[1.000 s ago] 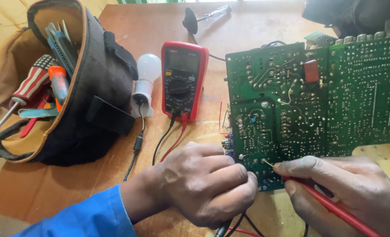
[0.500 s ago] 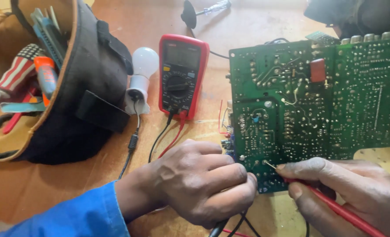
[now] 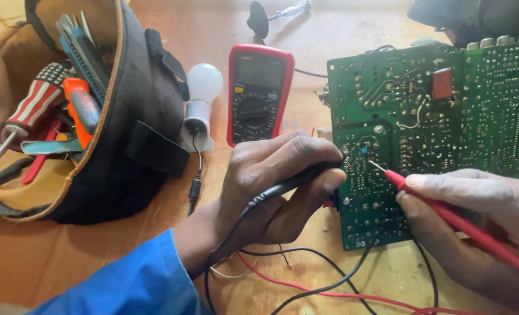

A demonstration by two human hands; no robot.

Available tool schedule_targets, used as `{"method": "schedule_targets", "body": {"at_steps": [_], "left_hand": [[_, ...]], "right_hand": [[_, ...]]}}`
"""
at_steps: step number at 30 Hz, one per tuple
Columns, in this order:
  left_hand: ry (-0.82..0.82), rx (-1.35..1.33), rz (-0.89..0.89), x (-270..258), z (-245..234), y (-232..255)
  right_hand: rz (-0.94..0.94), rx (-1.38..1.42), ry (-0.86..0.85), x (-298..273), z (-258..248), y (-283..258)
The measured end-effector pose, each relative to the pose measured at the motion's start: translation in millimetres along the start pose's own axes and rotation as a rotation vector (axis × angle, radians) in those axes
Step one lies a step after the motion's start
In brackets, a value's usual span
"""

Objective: The person uses a multimeter to test a green circuit board. They hold the multimeter probes and touch various points on the board to check electrical continuity or voltage.

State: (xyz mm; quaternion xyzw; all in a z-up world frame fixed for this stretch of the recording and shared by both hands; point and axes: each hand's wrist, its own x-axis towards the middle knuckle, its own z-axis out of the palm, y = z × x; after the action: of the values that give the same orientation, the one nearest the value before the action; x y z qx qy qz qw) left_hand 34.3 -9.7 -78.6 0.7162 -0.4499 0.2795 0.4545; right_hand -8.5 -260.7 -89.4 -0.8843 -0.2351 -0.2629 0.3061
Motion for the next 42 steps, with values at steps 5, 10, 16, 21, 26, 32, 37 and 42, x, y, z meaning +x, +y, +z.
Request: {"method": "schedule_targets", "body": {"at_steps": [5,10,16,21,26,32,37,42], "left_hand": [[0.044,-0.017,-0.082,-2,-1,-4],[-0.012,-0.026,0.001,-1,-2,-7],[-0.024,-0.025,-0.010,2,0,-6],[-0.030,-0.002,-0.018,1,0,-5],[-0.037,-0.006,-0.008,1,0,-6],[-0.036,0.015,-0.005,2,0,-6],[-0.043,0.068,0.027,3,1,-7],[-0.035,0.056,0.019,3,1,-6]], "right_hand": [[-0.084,-0.027,-0.006,18,7,-16],[-0.169,-0.030,-0.043,20,6,-10],[-0.144,-0.088,-0.113,17,3,-22],[-0.136,-0.099,-0.103,15,3,-22],[-0.138,-0.126,-0.069,14,6,-20],[-0.192,-0.055,-0.097,19,5,-19],[-0.203,-0.056,-0.063,19,6,-26],[-0.242,-0.025,-0.065,21,6,-25]]}}
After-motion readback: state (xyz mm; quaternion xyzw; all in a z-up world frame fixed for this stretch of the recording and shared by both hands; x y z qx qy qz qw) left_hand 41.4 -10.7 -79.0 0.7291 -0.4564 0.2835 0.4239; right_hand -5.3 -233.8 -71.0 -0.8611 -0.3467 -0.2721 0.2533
